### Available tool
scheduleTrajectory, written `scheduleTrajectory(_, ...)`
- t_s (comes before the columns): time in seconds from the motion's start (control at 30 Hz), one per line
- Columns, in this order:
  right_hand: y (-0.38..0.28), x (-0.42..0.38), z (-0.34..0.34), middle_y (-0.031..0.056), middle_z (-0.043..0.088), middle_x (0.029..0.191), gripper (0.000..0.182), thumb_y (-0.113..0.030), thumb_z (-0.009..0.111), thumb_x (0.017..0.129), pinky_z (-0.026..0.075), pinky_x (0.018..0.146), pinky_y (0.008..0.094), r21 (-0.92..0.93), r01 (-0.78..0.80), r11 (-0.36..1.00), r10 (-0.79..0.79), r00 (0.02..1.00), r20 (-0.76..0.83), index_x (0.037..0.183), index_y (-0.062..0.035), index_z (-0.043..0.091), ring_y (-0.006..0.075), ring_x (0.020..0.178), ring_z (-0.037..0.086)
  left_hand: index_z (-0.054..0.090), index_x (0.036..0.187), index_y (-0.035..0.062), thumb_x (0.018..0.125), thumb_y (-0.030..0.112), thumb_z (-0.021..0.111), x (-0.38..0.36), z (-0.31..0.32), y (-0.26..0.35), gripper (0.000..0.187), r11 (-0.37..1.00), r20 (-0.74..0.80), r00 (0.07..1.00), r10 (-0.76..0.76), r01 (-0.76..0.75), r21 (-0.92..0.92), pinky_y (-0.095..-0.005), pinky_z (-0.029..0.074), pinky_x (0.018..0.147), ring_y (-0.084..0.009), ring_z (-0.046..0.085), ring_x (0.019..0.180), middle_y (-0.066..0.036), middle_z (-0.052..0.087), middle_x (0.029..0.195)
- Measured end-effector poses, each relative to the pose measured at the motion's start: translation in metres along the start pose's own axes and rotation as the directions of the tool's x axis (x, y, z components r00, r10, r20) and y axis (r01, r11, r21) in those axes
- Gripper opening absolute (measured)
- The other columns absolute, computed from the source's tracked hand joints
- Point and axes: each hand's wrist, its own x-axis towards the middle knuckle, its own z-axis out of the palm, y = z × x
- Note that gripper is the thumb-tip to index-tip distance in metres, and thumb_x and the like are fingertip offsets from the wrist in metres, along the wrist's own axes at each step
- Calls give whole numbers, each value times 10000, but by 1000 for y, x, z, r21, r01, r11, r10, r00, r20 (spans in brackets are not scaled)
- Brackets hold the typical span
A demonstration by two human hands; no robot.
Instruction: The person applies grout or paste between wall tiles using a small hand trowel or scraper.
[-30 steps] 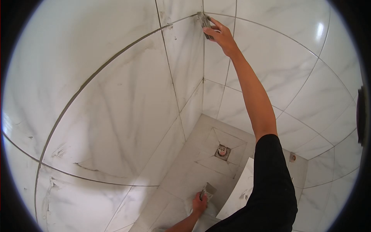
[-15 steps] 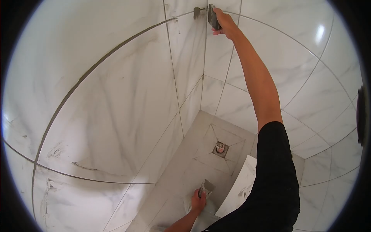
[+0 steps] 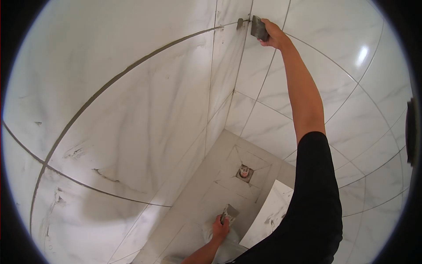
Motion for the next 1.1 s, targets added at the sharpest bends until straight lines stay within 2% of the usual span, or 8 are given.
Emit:
scheduleTrajectory(0.17, -4, -8, 44, 72, 560, 835, 436, -513, 509, 954, 498, 612, 352, 59, 86, 995, -81, 993, -84, 1034, -86, 548, 200, 727, 542, 562, 1204, 6, 949, 303, 596, 0, -1, -1, 393, 999, -53, 999, -6, 9, 43, -361, 517, 521, -200, 638, 514, -120, 663, 706)
scheduleTrajectory(0.27, -8, -38, 46, 64, 554, 844, 466, -526, 545, 935, 513, 632, 350, 5, 52, 999, -52, 998, 31, 1023, -69, 565, 193, 712, 540, 562, 1202, 8, 946, 298, 598, -3, 1, 8, 389, 999, -32, 999, -16, 17, 44, -360, 516, 520, -197, 636, 510, -116, 659, 698)
scheduleTrajectory(0.33, 5, -77, 69, 54, 556, 818, 477, -525, 555, 934, 507, 604, 344, -106, 203, 973, -205, 979, -11, 1026, -58, 581, 189, 668, 545, 561, 1201, 4, 946, 292, 598, -2, 0, 5, 386, 999, -8, 1000, -30, 30, 40, -356, 514, 518, -195, 635, 510, -113, 656, 695)
scheduleTrajectory(0.47, 16, -95, 46, 70, 584, 828, 483, -515, 521, 954, 542, 630, 373, -77, 160, 984, -144, 972, 185, 1048, -46, 582, 201, 650, 562, 560, 1197, -11, 943, 274, 602, -1, 0, 8, 384, 999, -13, 1000, -17, 18, 42, -348, 510, 514, -189, 634, 513, -110, 651, 691)
scheduleTrajectory(0.53, 17, -64, 32, 82, 593, 842, 451, -486, 487, 970, 576, 685, 408, 107, 97, 989, -86, 991, -103, 1074, -55, 569, 208, 657, 568, 560, 1195, -16, 944, 273, 603, -3, 0, 9, 385, 998, -22, 1000, -20, 22, 52, -348, 511, 514, -189, 634, 513, -110, 650, 690)
scheduleTrajectory(0.9, -10, 7, 27, 65, 574, 900, 420, -444, 460, 969, 580, 677, 406, 37, 95, 995, -91, 991, -99, 1125, -63, 545, 203, 703, 549, 562, 1189, -19, 952, 279, 599, 2, 0, -3, 382, 993, -44, 995, 84, -80, 89, -356, 509, 524, -194, 630, 510, -116, 652, 698)
scheduleTrajectory(0.97, -9, -9, 35, 77, 602, 874, 467, -472, 485, 957, 548, 600, 351, 28, 134, 991, -132, 989, -65, 1115, -40, 569, 202, 692, 577, 561, 1184, -14, 955, 275, 596, -1, 0, 12, 370, 999, -34, 999, -36, 36, -12, -355, 509, 527, -197, 632, 513, -116, 655, 712)
scheduleTrajectory(1.1, 2, -76, 86, 90, 603, 858, 562, -512, 524, 940, 547, 570, 344, -96, 292, 952, -303, 945, -126, 1054, 29, 624, 200, 653, 576, 557, 1185, -12, 956, 270, 596, -3, -2, 8, 365, 999, 4, 1000, 0, 0, 44, -356, 507, 520, -192, 629, 510, -109, 654, 717)
